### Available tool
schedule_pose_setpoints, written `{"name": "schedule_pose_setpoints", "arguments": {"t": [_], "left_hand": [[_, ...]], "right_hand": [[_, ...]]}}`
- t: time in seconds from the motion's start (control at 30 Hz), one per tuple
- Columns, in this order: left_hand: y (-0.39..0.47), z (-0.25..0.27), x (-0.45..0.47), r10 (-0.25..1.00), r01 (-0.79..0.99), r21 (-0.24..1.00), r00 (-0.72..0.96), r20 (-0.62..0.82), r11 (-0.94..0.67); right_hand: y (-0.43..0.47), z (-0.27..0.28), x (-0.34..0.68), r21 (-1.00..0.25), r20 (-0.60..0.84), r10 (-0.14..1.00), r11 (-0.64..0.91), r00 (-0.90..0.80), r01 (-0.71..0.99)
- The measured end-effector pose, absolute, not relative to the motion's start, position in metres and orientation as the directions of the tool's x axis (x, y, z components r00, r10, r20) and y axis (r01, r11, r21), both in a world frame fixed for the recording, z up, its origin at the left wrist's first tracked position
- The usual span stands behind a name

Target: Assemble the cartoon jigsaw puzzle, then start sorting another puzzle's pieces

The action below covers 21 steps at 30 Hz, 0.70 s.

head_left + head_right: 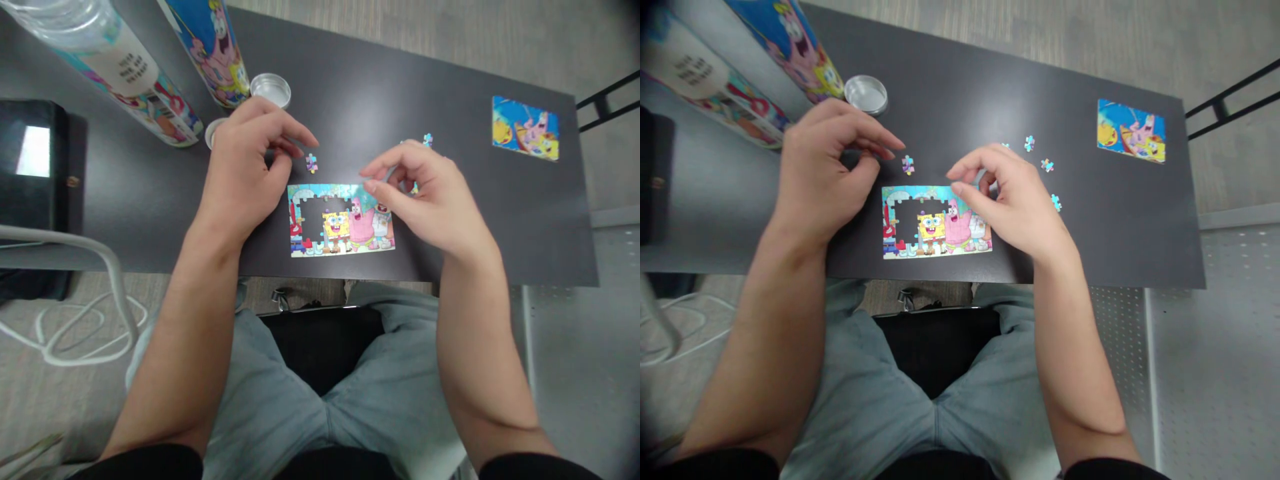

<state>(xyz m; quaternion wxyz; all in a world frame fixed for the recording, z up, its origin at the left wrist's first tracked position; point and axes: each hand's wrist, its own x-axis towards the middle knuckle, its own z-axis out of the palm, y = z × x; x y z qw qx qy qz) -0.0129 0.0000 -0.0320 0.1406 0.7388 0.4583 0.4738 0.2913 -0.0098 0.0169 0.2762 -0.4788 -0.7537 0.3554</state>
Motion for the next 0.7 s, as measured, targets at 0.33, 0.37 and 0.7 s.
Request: {"name": "schedule_pose_setpoints", "arguments": {"t": [0.33,0.37,0.7], "left_hand": [[0.003,-0.029,-0.018,0.793,0.556,0.606,0.174,0.584,-0.569],[0.003,-0.029,-0.018,0.791,0.563,0.598,0.182,0.584,-0.570],[0.007,-0.030,-0.022,0.803,0.583,0.597,0.176,0.570,-0.552]], "right_hand": [[0.012,0.014,0.372,-0.810,0.286,0.958,0.257,-0.028,0.526],[0.013,0.013,0.378,-0.801,0.285,0.958,0.242,-0.006,0.548],[0.012,0.002,0.386,-0.653,0.146,0.972,0.236,-0.186,0.720]]}}
